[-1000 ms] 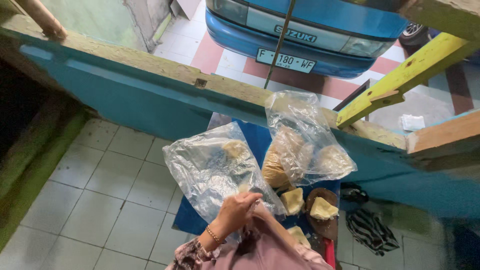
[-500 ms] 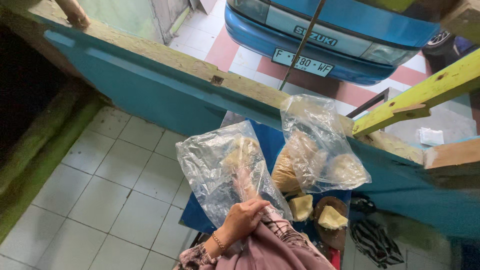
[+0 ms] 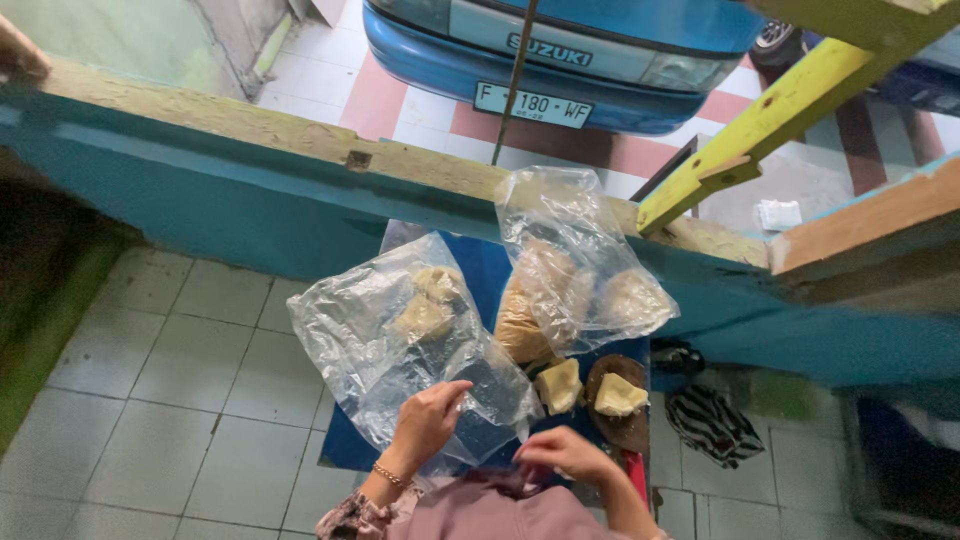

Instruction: The person cuts a round of dough into smaller pieces with a knife on a small blue table, then wraps the dough pieces in clear plastic bags and ties them closed. They work through several dough rounds, placing wrapped portions on the table.

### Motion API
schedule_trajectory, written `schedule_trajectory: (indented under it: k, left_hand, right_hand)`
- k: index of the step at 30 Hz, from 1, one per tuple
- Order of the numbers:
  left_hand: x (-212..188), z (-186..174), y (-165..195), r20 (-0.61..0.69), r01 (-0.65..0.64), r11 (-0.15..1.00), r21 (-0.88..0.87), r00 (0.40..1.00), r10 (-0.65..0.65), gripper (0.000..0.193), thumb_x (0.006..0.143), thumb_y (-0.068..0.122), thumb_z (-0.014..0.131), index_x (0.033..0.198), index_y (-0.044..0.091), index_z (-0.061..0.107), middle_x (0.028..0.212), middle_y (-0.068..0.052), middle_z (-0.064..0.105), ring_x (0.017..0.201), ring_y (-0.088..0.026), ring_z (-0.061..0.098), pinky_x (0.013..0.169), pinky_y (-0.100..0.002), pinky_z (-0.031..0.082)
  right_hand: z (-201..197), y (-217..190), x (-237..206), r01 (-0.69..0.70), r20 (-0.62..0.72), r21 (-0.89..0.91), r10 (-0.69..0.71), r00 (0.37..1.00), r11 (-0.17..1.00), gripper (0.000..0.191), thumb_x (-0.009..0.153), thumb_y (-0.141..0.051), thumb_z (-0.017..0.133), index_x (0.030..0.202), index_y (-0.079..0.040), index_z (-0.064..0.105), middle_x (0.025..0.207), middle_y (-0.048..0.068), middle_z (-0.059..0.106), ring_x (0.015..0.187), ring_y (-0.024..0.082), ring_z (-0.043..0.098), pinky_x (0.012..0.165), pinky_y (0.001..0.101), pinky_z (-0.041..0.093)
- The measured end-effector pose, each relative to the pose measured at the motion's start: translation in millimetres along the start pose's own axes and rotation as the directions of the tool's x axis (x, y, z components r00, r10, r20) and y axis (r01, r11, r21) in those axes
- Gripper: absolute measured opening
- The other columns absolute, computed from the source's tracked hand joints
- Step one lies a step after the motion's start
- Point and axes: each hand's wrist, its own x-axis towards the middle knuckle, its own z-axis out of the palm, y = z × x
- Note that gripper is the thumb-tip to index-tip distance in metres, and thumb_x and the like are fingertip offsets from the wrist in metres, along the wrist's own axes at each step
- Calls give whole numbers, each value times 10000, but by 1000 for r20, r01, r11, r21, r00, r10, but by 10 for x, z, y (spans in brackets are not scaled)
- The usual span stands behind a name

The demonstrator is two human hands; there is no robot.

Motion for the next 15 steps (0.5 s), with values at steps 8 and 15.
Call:
schedule_trajectory:
  k: [8, 15]
  left_hand:
    - [-26, -16, -78, 10, 34, 999, -9, 999, -34, 244, 888, 141, 669, 1117, 152, 753, 1005, -97, 770, 872, -302, 739, 734, -396, 576]
    - [-43, 93, -121, 20, 31, 998, 50, 999, -32, 233, 904, 162, 670, 1125, 170, 743, 971, -84, 765, 863, -306, 731, 730, -403, 572]
  right_hand:
    - [-752, -174, 383, -248, -670, -602, -311, 674, 760, 594, 892, -430, 708, 1243, 35, 593, 1219, 309, 661, 1183, 471, 614, 1012, 503, 492]
    - [-788, -425, 577, -344, -568, -679, -167, 806, 648, 744, 829, -532, 738, 1290, 26, 564, 1266, 298, 649, 1207, 464, 597, 1039, 497, 456]
